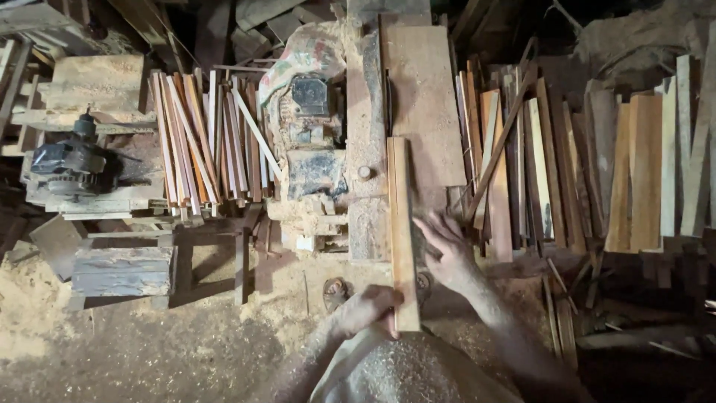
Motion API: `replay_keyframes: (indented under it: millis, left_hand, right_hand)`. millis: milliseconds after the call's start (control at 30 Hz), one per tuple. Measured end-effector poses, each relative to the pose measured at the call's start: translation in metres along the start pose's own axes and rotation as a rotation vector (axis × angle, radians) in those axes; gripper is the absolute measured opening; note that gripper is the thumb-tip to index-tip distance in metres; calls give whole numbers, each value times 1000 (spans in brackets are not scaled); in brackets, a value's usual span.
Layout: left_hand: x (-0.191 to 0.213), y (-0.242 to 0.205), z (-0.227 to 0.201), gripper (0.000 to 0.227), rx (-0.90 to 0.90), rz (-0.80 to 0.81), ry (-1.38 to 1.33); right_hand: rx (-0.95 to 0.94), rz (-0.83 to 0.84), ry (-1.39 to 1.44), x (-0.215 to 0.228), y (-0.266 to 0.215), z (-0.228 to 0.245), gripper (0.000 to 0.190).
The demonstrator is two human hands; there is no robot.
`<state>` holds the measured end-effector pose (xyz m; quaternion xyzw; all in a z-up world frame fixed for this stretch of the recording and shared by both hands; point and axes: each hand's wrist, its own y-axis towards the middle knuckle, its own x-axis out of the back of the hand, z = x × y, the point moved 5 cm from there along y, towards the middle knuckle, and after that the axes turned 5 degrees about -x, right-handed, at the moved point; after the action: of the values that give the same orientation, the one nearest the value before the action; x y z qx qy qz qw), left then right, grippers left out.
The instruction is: Feeding thin wooden strips through a woodworking machine for processing.
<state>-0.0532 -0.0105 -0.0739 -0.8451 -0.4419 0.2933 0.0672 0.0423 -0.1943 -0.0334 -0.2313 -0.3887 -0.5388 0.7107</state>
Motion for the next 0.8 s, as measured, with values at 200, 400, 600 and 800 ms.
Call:
replay_keyframes:
  millis: [200,400,600,800]
  left_hand:
    - [-35,-18,-181,45,-384,-188,251]
    - [9,32,-173,73,-338,-266,1055]
    - [17,53,-17,48,6,-137,484]
    - [28,72,133,50,202,-122,153]
  right_hand:
    - [237,-359,132,43,58,29,20]
    - [-165,-401,324,89,118,33,31]
    - [-487,-205,386,23,92,1,28]
    - [-653,-65,38,-24,64,-15,52]
